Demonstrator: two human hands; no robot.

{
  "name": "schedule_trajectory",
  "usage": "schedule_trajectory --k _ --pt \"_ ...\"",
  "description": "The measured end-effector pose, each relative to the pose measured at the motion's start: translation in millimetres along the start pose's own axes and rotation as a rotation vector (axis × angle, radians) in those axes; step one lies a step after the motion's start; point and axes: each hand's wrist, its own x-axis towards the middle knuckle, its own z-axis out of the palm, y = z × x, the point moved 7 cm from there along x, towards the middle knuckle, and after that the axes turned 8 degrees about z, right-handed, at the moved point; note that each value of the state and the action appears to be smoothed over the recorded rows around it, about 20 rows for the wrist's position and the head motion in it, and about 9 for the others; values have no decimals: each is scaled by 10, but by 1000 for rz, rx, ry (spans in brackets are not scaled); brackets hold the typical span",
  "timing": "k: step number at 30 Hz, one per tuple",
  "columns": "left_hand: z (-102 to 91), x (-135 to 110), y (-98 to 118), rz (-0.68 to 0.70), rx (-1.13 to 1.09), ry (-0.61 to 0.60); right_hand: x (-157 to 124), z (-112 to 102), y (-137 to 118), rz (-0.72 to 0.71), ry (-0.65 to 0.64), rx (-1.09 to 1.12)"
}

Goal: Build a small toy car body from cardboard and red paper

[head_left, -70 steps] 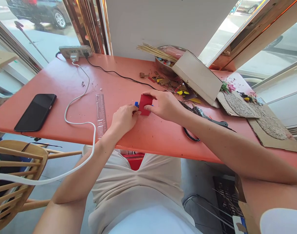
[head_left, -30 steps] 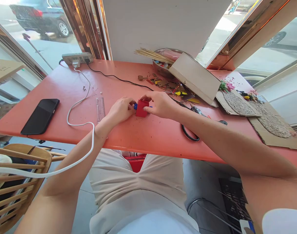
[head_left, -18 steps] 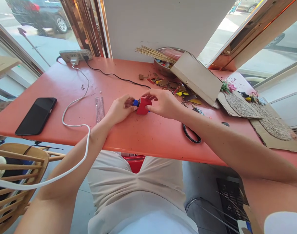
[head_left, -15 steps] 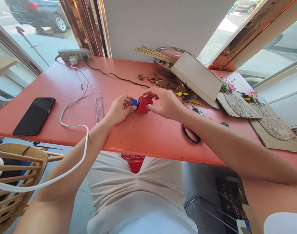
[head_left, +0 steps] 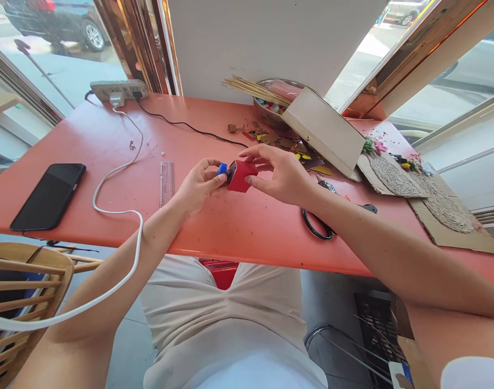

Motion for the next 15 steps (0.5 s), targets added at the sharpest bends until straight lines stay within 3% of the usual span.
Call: schedule_trajectory --k 15 --pt "43 -44 52 17 -38 19 -50 -62 -146 -86 63 -104"
